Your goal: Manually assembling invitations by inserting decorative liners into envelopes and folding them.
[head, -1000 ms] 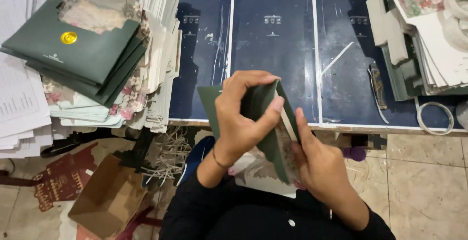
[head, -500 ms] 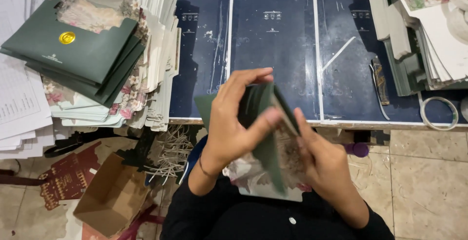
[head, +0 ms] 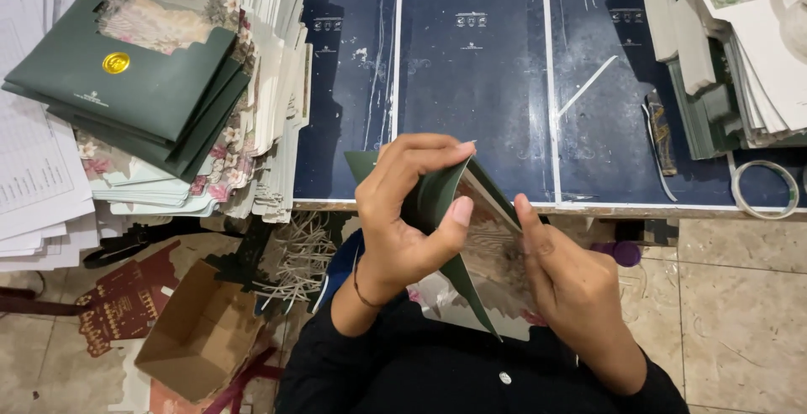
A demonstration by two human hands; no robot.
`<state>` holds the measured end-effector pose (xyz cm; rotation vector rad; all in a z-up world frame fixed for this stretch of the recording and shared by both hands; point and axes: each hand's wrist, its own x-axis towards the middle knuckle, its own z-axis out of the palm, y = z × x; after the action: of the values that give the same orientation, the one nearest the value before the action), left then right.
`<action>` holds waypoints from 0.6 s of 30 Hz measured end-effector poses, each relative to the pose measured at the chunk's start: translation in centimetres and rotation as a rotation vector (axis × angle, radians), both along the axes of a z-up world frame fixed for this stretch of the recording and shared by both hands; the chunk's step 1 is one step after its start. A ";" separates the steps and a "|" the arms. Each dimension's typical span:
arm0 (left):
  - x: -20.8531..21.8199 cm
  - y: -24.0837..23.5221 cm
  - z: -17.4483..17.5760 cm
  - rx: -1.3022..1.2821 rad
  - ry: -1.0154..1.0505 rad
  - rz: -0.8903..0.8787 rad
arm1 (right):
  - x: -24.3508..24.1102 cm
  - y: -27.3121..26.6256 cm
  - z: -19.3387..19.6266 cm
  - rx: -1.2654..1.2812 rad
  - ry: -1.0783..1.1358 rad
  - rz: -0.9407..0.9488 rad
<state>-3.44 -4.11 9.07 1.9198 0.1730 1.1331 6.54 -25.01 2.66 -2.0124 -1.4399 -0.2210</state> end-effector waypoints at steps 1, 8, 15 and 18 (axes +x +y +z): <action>0.1 -0.2 -0.1 0.006 -0.002 0.007 | -0.1 0.0 0.2 0.001 -0.013 0.001; 0.8 -1.5 -0.2 0.035 0.051 0.127 | -0.6 -0.1 1.3 0.021 0.072 0.035; 0.8 -1.5 -0.1 0.027 0.048 0.154 | -0.7 -0.6 0.8 0.009 0.093 0.050; 0.8 -0.9 0.2 0.067 0.049 0.114 | -0.3 -0.6 0.9 0.015 0.154 0.090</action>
<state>-2.69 -5.01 9.30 2.0191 0.2771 1.1805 6.22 -25.64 3.55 -1.9036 -1.4225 -0.0373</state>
